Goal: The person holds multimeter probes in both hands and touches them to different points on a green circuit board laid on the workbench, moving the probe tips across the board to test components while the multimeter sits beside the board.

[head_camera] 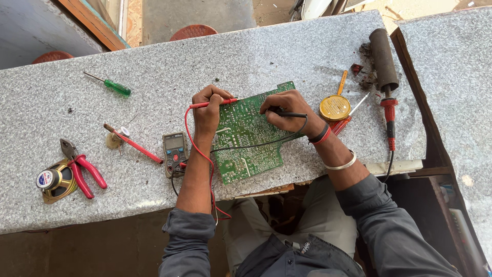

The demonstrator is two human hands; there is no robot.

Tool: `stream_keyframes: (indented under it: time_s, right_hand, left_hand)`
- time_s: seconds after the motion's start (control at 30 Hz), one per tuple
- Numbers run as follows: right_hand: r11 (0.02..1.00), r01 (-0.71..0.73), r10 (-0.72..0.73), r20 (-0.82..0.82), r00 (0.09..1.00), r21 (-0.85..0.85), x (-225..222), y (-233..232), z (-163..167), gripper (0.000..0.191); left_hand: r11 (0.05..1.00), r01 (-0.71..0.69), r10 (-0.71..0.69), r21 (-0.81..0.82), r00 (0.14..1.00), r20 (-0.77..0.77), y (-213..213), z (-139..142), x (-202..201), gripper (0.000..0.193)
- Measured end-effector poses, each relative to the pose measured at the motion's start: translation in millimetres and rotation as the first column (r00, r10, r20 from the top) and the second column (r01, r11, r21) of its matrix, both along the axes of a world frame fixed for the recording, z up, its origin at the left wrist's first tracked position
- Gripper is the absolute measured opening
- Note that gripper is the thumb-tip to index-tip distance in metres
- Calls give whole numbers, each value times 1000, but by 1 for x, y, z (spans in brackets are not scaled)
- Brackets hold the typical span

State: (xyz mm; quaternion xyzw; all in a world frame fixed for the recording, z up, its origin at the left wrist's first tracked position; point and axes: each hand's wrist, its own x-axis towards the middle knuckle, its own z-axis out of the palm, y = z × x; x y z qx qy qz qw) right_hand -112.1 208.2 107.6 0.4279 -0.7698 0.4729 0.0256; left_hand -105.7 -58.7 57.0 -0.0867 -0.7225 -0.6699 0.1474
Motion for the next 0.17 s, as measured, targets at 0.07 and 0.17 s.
stream_keyframes:
  time_s: [0.07, 0.17]
  right_hand:
    - [1000, -2, 2, 0, 1000, -2, -1, 0, -1, 21]
    - [1000, 12, -12, 19, 1000, 14, -1, 1, -5, 21]
  left_hand:
    - [1000, -1, 1, 0, 1000, 0, -1, -1, 0, 24]
    - [1000, 3, -3, 8, 1000, 9, 0, -4, 0, 24]
